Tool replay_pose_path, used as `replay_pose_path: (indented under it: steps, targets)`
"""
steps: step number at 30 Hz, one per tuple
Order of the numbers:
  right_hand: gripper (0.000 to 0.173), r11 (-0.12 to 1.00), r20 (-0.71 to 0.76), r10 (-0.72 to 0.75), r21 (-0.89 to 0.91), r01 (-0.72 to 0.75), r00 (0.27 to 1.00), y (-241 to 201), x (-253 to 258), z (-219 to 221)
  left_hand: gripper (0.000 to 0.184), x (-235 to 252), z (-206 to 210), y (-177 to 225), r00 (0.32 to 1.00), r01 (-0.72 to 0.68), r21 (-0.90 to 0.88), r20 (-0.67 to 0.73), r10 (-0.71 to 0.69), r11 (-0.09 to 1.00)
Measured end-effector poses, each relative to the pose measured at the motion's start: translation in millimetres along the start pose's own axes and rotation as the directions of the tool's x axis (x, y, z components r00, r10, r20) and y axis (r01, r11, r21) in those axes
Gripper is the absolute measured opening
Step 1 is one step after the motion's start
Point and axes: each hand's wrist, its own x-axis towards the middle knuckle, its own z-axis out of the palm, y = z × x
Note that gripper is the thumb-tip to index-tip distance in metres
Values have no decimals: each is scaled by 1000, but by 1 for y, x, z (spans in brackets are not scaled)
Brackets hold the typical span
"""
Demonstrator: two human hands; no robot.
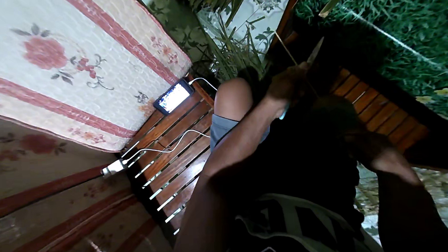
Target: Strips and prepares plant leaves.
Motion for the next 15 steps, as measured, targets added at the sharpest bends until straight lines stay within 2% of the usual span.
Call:
replay_pose_path:
  steps: [2, 5, 7, 9, 10, 13, 15]
  targets:
    - [36, 997, -50, -13, -73, 9, 999, -7, 0, 2, 28, -5, 10, -11, 998, -3, 137, 67, -7, 991]
    - [37, 991, -130, 17, -131, -34, 991, -21, 5, 5, 33, -9, 25, -30, 952, -112, 440, 305, -31, 891]
    - [35, 994, -151, -11, -109, -5, 988, -14, 9, 6, 33, -11, 29, -33, 920, -122, 494, 381, -88, 861]
    - [37, 993, -106, -45, -113, 33, 993, -12, 7, 4, 35, -8, 24, -28, 928, -85, 468, 358, -101, 880]
    - [35, 995, -89, -29, -95, 20, 996, -13, 5, 4, 33, -9, 21, -23, 949, -51, 401, 305, -82, 915]
    - [27, 987, -36, 140, 87, -136, 990, -1, 1, 3, 31, -10, 14, -5, 992, 21, 186, 121, -44, 982]
    - [25, 982, -30, 114, 153, -108, 993, 3, 1, 6, 31, -9, 14, -8, 991, -9, 239, 130, -23, 971]
